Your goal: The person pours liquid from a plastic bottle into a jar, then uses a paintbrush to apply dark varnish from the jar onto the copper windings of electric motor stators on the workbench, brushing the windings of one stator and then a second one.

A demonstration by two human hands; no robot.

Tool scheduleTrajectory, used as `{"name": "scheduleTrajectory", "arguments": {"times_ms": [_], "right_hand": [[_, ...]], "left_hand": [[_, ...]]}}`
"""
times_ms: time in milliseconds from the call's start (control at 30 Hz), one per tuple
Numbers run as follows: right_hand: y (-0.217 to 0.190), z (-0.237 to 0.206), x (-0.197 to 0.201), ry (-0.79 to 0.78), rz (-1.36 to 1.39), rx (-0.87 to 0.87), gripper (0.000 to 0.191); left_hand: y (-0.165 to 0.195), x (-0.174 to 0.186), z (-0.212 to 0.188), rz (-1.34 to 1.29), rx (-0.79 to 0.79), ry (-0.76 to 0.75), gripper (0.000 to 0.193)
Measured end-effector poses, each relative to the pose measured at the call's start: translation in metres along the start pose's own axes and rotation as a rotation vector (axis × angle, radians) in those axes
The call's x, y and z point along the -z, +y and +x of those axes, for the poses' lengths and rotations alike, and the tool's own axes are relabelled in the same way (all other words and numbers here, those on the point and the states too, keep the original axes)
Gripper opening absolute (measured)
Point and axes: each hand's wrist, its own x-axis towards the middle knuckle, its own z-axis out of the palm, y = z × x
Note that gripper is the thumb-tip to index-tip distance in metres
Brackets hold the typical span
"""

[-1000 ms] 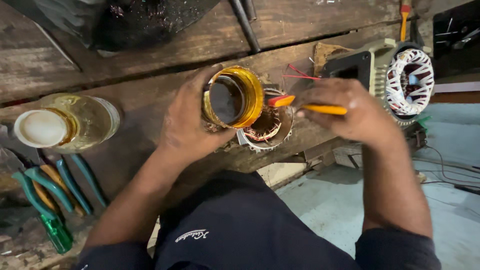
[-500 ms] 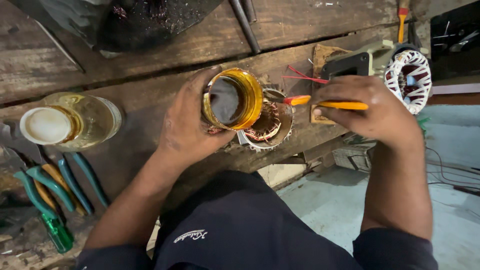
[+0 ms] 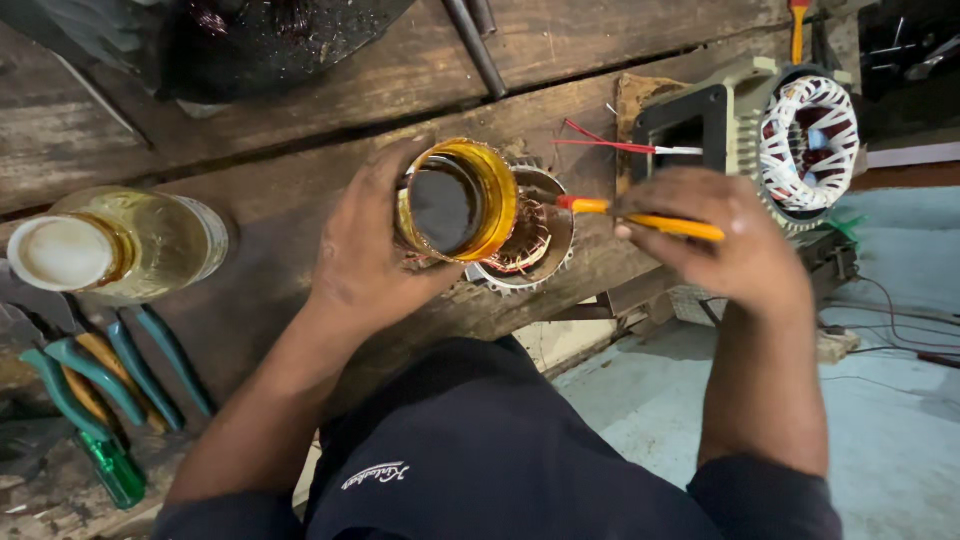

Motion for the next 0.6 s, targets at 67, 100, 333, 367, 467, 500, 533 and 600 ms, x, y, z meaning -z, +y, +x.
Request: {"name": "scheduleTrajectory", "arguments": {"times_ms": [67,100,333,367,467,500,533,600], "right_hand": [[-0.004,-0.016,-0.015,0.103,0.187,-0.046,0.008],[-0.006,-0.024,-0.022,0.113,0.078,-0.076,0.011],[-0.015,-0.047,-0.048,0.291,-0.101,-0.124,0.013],[-0.014,-0.048,-0.047,0.302,-0.085,-0.089,0.013],[-0.008,-0.049,-0.044,0.245,-0.163,-0.153,0.011],[-0.005,-0.049,-0.042,0.273,-0.133,-0.152,0.011],[-0.001,-0.051,-0.04,0.297,-0.1,-0.15,0.01],[0.006,-0.056,-0.039,0.284,-0.059,-0.124,0.01]], "left_hand": [[0.0,0.0,-0.002,0.016,0.006,0.011,0.099],[0.001,-0.001,-0.003,0.033,0.022,0.014,0.099],[0.009,-0.004,-0.008,0.082,0.007,0.045,0.102],[0.013,-0.006,-0.01,0.07,0.005,0.059,0.1],[0.023,-0.011,-0.013,0.05,0.016,0.077,0.098],[0.027,-0.014,-0.014,0.051,0.035,0.074,0.099],[0.031,-0.016,-0.016,0.054,0.058,0.073,0.101],[0.038,-0.024,-0.019,0.103,0.019,0.131,0.099]]}}
